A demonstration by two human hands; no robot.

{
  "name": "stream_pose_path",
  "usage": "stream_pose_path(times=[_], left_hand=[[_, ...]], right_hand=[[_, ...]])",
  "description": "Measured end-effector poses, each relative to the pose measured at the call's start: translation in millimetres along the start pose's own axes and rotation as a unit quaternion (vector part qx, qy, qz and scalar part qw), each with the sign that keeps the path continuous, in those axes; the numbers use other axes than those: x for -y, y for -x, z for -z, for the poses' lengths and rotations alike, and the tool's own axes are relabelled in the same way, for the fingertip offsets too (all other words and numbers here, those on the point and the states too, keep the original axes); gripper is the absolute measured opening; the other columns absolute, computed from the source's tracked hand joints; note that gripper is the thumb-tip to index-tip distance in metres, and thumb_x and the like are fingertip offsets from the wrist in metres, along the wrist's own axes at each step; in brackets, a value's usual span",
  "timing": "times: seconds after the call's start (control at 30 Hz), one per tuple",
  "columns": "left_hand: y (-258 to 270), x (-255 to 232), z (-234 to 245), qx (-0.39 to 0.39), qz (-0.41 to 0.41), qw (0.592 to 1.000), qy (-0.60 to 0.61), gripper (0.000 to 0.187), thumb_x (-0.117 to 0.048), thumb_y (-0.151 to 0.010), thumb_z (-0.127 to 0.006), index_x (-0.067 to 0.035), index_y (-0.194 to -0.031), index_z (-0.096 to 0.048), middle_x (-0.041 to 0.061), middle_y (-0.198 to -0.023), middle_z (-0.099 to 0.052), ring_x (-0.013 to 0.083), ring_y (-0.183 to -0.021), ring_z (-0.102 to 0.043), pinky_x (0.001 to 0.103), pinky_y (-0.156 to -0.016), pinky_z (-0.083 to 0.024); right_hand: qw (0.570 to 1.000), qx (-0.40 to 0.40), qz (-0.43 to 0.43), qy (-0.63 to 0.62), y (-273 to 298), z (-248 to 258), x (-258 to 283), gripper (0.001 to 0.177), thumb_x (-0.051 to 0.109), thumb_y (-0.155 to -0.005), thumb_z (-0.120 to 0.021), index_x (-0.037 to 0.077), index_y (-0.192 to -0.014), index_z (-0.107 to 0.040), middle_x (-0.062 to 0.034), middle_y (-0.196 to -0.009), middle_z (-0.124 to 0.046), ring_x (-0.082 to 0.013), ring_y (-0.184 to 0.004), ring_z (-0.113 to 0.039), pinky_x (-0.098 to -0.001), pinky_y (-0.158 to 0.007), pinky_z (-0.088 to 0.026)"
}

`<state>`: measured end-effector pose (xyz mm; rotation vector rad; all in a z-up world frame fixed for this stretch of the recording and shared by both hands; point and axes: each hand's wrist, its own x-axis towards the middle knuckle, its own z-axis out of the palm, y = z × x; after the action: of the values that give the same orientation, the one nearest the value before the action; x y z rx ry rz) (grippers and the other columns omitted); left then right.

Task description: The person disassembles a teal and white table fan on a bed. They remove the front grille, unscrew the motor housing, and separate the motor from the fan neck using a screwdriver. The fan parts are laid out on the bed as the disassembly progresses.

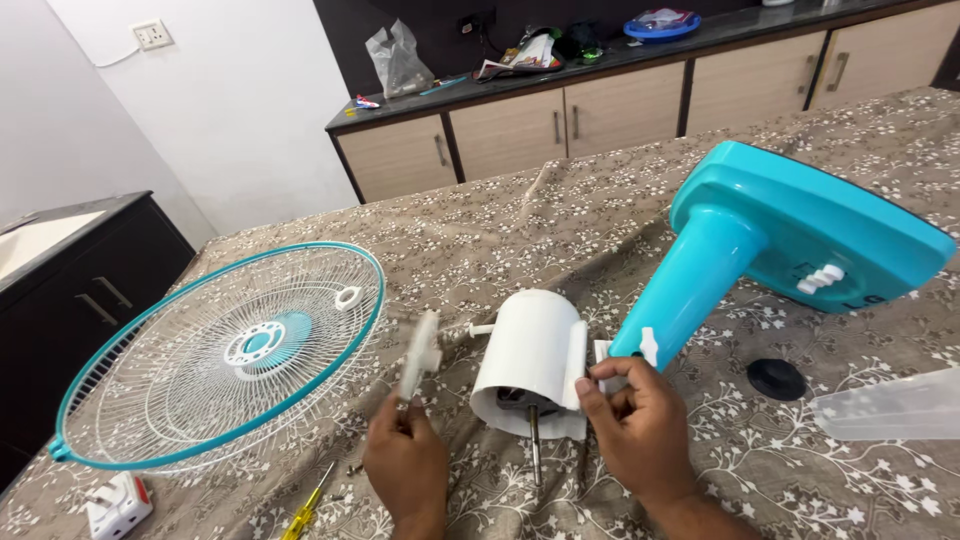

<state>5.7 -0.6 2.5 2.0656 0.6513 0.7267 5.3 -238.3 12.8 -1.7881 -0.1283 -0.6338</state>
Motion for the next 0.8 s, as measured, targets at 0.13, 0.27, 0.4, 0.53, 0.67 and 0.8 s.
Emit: stream_pose_path(times=[0.13,0.27,0.4,0.53,0.67,0.8], left_hand=[[-2,4,-8,0.159,-0.008,0.984,-0.076,0.04,-0.031,-0.103,-0.05,-0.023,-0.137,-0.07,0.007,-0.104,-0.076,0.0202,-0.075,-0.068,0.034,-0.068,-0.059],[-3,8,-20,0.127,-0.156,0.959,-0.198,0.065,-0.032,-0.092,-0.047,-0.013,-0.154,-0.041,0.002,-0.139,-0.062,0.0321,-0.115,-0.054,0.05,-0.098,-0.046],[-5,5,-22,0.185,-0.11,0.945,-0.248,0.068,-0.04,-0.095,-0.043,-0.018,-0.159,-0.031,0.001,-0.165,-0.034,0.0365,-0.142,-0.035,0.058,-0.112,-0.033],[-4,-3,-19,0.21,-0.1,0.941,-0.246,0.084,-0.042,-0.093,-0.045,-0.024,-0.169,-0.015,-0.002,-0.164,-0.027,0.034,-0.15,-0.022,0.061,-0.118,-0.02],[0,-11,-13,0.226,-0.133,0.925,-0.276,0.068,-0.042,-0.093,-0.049,-0.043,-0.158,-0.03,-0.005,-0.167,-0.026,0.0288,-0.152,-0.023,0.058,-0.12,-0.018],[4,-20,-7,0.219,-0.148,0.93,-0.253,0.072,-0.042,-0.094,-0.054,-0.043,-0.161,-0.027,-0.005,-0.162,-0.035,0.0285,-0.149,-0.029,0.057,-0.12,-0.02]], right_hand=[[0.998,-0.021,0.059,-0.004,2,0,-1,0.021,0.021,-0.086,-0.078,0.004,-0.093,-0.068,-0.0016,-0.062,-0.063,-0.0058,-0.047,-0.05,-0.0247,-0.039,-0.037],[0.998,-0.06,0.03,0.012,4,4,0,0.017,0.02,-0.087,-0.078,0.005,-0.089,-0.07,-0.0008,-0.06,-0.066,-0.005,-0.047,-0.057,-0.0237,-0.04,-0.042],[0.987,-0.159,0.013,0.033,-4,15,3,0.025,0.021,-0.087,-0.077,0.005,-0.101,-0.065,-0.0029,-0.065,-0.066,-0.0083,-0.051,-0.059,-0.0264,-0.044,-0.045],[0.966,-0.228,0.024,0.117,-23,31,5,0.038,0.023,-0.084,-0.081,0.001,-0.109,-0.064,-0.0096,-0.088,-0.065,-0.0152,-0.073,-0.063,-0.0312,-0.059,-0.051],[0.982,-0.068,-0.093,0.148,-46,49,6,0.036,0.032,-0.083,-0.082,0.004,-0.101,-0.068,-0.0088,-0.088,-0.071,-0.0186,-0.076,-0.069,-0.0341,-0.067,-0.056],[0.962,0.005,0.041,0.27,-51,61,2,0.037,0.035,-0.08,-0.084,0.004,-0.096,-0.071,-0.0079,-0.088,-0.071,-0.0181,-0.074,-0.072,-0.0345,-0.067,-0.059]])
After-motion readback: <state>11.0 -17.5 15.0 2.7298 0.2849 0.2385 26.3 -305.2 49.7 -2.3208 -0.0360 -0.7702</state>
